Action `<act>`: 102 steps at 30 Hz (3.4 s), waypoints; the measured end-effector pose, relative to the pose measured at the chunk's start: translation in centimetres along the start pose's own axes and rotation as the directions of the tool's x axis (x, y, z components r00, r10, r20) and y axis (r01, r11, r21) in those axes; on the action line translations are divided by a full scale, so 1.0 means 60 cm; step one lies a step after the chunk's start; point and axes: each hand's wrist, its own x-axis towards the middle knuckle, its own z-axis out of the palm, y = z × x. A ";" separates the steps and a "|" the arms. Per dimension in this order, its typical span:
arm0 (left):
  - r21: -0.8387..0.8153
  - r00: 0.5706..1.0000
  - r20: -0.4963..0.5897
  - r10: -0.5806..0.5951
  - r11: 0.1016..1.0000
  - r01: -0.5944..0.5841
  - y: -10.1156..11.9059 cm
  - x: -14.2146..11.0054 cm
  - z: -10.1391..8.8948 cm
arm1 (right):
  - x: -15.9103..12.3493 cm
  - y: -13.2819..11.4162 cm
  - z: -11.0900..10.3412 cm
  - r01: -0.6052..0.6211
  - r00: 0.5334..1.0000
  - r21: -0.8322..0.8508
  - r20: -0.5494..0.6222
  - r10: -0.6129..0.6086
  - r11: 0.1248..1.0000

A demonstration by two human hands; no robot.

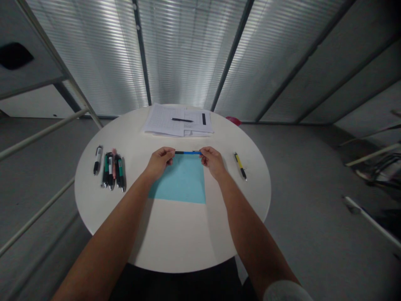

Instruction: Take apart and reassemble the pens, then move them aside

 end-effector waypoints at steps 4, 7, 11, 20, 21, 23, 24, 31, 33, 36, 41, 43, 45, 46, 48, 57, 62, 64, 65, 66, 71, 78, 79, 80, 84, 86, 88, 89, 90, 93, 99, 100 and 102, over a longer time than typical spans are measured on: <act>-0.014 1.000 0.000 -0.005 1.000 0.005 -0.002 0.001 -0.001 | 0.000 -0.001 0.002 0.011 1.000 -0.007 -0.008 -0.011 1.000; -0.007 1.000 0.000 -0.011 1.000 0.011 -0.002 0.001 -0.002 | -0.001 -0.002 0.003 0.020 1.000 -0.016 -0.009 -0.020 1.000; -0.005 1.000 -0.009 -0.010 1.000 0.010 0.000 0.000 -0.001 | -0.002 -0.004 0.005 0.023 1.000 -0.067 -0.010 -0.024 0.997; -0.026 1.000 -0.007 -0.008 1.000 0.008 -0.003 0.001 -0.002 | -0.004 -0.007 0.010 0.042 0.999 -0.103 -0.015 -0.044 0.994; -0.032 1.000 -0.011 -0.011 0.999 0.010 -0.003 0.001 -0.002 | -0.005 -0.008 0.010 0.036 0.999 -0.103 -0.019 -0.038 0.994; -0.041 1.000 -0.017 -0.016 0.999 0.015 -0.003 0.002 -0.002 | -0.006 -0.010 0.011 0.024 0.999 -0.102 -0.023 -0.026 0.995; -0.044 1.000 -0.017 -0.018 0.999 0.017 -0.002 0.002 -0.002 | -0.006 -0.010 0.011 0.020 0.999 -0.101 -0.024 -0.022 0.995; -0.054 0.999 -0.024 -0.033 0.998 0.032 0.003 -0.001 0.002 | -0.006 -0.010 0.009 -0.006 1.000 -0.084 -0.006 0.005 0.996; -0.056 0.999 -0.025 -0.033 0.998 0.032 0.004 -0.001 0.003 | -0.005 -0.008 0.007 -0.002 1.000 -0.072 0.003 0.002 0.997; -0.062 0.999 -0.032 -0.037 0.997 0.035 0.004 -0.001 0.004 | -0.004 -0.006 0.005 0.012 1.000 -0.061 0.013 -0.012 0.998; -0.061 0.998 -0.037 -0.041 0.997 0.039 0.002 0.001 0.002 | -0.005 -0.006 0.007 0.029 1.000 -0.063 0.007 -0.029 0.998; -0.057 0.999 -0.030 -0.039 0.998 0.038 0.001 0.002 0.001 | -0.005 -0.008 0.009 0.024 1.000 -0.067 -0.006 -0.025 0.997; -0.053 0.999 -0.026 -0.039 0.998 0.038 0.000 0.003 0.000 | -0.006 -0.009 0.011 0.021 1.000 -0.079 -0.019 -0.023 0.997; -0.053 0.999 -0.027 -0.038 0.998 0.037 0.000 0.003 0.000 | -0.006 -0.010 0.012 0.022 0.999 -0.091 -0.023 -0.024 0.996; -0.053 0.999 -0.026 -0.036 0.998 0.034 0.000 0.002 -0.001 | -0.006 -0.011 0.012 0.032 0.999 -0.120 -0.020 -0.035 0.992; -0.072 0.999 -0.029 -0.043 0.997 0.041 0.004 0.000 0.000 | -0.003 -0.004 0.009 0.046 0.999 -0.160 -0.013 -0.048 0.986; -0.085 0.999 -0.033 -0.041 0.996 0.038 0.004 0.001 0.001 | -0.003 -0.005 0.011 0.039 0.999 -0.151 -0.006 -0.040 0.988; -0.092 0.998 -0.041 -0.044 0.995 0.040 0.004 0.001 0.001 | -0.004 -0.006 0.012 0.035 0.999 -0.146 -0.004 -0.036 0.989; -0.094 0.998 -0.042 -0.047 0.995 0.043 0.004 0.002 0.001 | -0.004 -0.007 0.012 0.032 0.999 -0.142 -0.002 -0.032 0.989; -0.095 0.998 -0.043 -0.049 0.994 0.045 0.004 0.002 0.001 | -0.005 -0.008 0.012 0.027 1.000 -0.137 -0.001 -0.028 0.990; -0.098 0.998 -0.038 -0.045 0.994 0.041 0.004 0.001 0.002 | -0.007 -0.011 0.013 0.005 1.000 -0.111 -0.010 -0.006 0.994; -0.114 0.998 -0.044 -0.037 0.993 0.032 0.005 0.000 0.004 | -0.006 -0.008 0.009 0.012 1.000 -0.084 -0.006 -0.013 0.996; -0.117 0.998 -0.042 -0.036 0.993 0.031 0.005 0.000 0.004 | -0.005 -0.007 0.009 0.016 1.000 -0.082 -0.006 -0.016 0.997; -0.118 0.999 -0.040 -0.036 0.993 0.031 0.005 0.001 0.003 | -0.005 -0.006 0.008 0.022 1.000 -0.079 -0.005 -0.023 0.997; -0.117 0.998 -0.046 -0.042 0.992 0.037 0.005 0.001 0.002 | -0.004 -0.004 0.008 0.052 0.999 -0.076 -0.010 -0.053 0.996; -0.121 0.998 -0.047 -0.042 0.992 0.036 0.005 0.001 0.002 | -0.004 -0.004 0.008 0.057 0.998 -0.076 -0.010 -0.058 0.995; -0.128 0.998 -0.048 -0.041 0.991 0.035 0.006 0.001 0.003 | -0.005 -0.004 0.008 0.054 0.998 -0.077 -0.008 -0.055 0.996; -0.129 0.998 -0.048 -0.041 0.991 0.035 0.006 0.001 0.003 | -0.004 -0.004 0.008 0.052 0.999 -0.078 -0.007 -0.053 0.996; -0.128 0.998 -0.047 -0.041 0.991 0.035 0.006 0.001 0.003 | -0.004 -0.004 0.008 0.050 0.999 -0.081 -0.006 -0.051 0.995; -0.122 0.999 -0.035 -0.038 0.992 0.033 0.006 0.001 0.003 | -0.004 -0.003 0.007 0.049 0.999 -0.095 0.000 -0.049 0.994; -0.100 0.998 -0.034 -0.052 0.994 0.048 0.005 0.001 0.002 | -0.002 0.000 0.004 0.058 0.998 -0.105 0.004 -0.058 0.993; -0.099 0.998 -0.033 -0.054 0.994 0.050 0.005 0.001 0.002 | -0.002 0.000 0.004 0.057 0.998 -0.108 -0.001 -0.057 0.993; -0.100 0.998 -0.031 -0.051 0.994 0.048 0.004 0.002 0.002 | -0.002 -0.001 0.006 0.055 0.998 -0.115 -0.018 -0.057 0.992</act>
